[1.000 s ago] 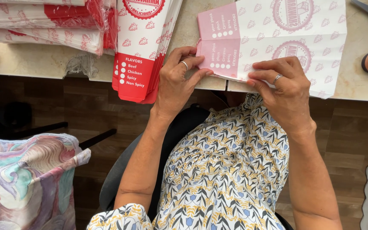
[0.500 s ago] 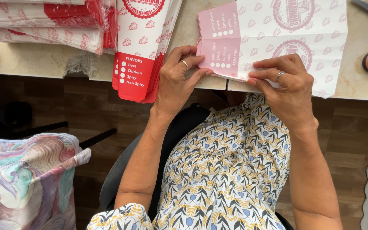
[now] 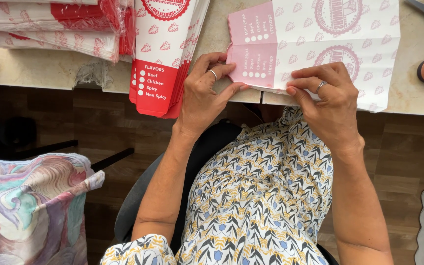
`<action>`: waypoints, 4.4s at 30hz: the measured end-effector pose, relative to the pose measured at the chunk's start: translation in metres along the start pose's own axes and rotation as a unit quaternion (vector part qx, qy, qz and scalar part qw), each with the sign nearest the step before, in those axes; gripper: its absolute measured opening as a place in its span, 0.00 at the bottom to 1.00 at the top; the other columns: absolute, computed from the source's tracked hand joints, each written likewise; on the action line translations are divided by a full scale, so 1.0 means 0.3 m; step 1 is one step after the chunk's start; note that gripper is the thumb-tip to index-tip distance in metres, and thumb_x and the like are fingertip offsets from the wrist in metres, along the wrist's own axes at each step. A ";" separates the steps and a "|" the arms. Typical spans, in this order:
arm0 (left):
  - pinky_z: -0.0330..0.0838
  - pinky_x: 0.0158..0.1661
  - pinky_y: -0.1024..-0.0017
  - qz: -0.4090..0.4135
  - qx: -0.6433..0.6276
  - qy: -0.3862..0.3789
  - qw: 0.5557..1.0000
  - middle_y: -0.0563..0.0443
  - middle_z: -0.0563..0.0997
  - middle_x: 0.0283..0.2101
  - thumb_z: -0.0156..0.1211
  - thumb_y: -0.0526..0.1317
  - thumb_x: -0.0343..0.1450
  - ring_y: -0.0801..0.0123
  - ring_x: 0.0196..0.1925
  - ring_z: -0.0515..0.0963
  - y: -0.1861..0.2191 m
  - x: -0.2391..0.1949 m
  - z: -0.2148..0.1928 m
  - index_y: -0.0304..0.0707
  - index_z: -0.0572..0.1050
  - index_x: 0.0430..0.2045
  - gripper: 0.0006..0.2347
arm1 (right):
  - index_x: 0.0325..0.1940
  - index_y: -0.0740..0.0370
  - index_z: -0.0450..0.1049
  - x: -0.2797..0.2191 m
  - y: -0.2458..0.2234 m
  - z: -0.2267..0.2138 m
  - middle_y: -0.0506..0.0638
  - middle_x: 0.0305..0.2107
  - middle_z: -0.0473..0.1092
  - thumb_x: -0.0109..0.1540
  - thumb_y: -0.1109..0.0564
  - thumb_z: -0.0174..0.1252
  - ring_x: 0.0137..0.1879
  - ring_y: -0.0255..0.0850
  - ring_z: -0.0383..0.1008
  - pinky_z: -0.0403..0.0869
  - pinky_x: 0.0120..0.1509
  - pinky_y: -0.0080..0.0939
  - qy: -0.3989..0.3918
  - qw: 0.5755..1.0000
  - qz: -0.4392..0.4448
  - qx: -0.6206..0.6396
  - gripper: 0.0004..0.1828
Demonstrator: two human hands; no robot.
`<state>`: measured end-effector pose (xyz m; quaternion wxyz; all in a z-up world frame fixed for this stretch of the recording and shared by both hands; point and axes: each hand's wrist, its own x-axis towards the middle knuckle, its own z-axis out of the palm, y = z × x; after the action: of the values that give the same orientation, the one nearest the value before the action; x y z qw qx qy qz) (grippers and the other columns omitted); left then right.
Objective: Folding paper sheets into shawarma bags and stacking them on a table.
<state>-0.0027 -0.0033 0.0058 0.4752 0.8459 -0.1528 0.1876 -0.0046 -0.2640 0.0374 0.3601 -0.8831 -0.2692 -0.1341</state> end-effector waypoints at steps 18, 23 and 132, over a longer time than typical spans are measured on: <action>0.82 0.43 0.69 -0.007 0.003 0.057 0.998 0.41 0.78 0.43 0.80 0.41 0.64 0.58 0.40 0.84 0.003 0.006 0.023 0.29 0.83 0.36 0.15 | 0.42 0.66 0.81 -0.015 0.001 0.027 0.54 0.40 0.77 0.74 0.60 0.64 0.49 0.49 0.73 0.75 0.55 0.46 0.012 0.996 -0.007 -0.091 0.07; 0.82 0.42 0.70 0.004 0.008 0.066 0.998 0.41 0.78 0.44 0.78 0.41 0.66 0.58 0.40 0.83 -0.008 0.000 0.036 0.29 0.83 0.36 0.13 | 0.42 0.65 0.81 -0.018 0.000 0.032 0.55 0.40 0.77 0.74 0.60 0.64 0.48 0.49 0.73 0.75 0.55 0.45 0.015 0.995 -0.007 -0.096 0.08; 0.65 0.65 0.39 0.213 0.322 -0.098 0.917 0.38 0.71 0.49 0.43 0.65 0.73 0.44 0.51 0.71 0.080 -0.059 0.138 0.57 0.69 0.67 0.29 | 0.44 0.64 0.80 0.002 0.101 -0.095 0.53 0.20 0.63 0.63 0.62 0.72 0.40 0.51 0.78 0.76 0.39 0.43 -0.067 0.983 0.164 0.051 0.08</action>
<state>-0.0218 -0.0494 -0.0042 0.1087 0.9146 -0.3066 0.2400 0.0120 -0.3020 0.0408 0.4026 -0.9029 -0.1507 0.0002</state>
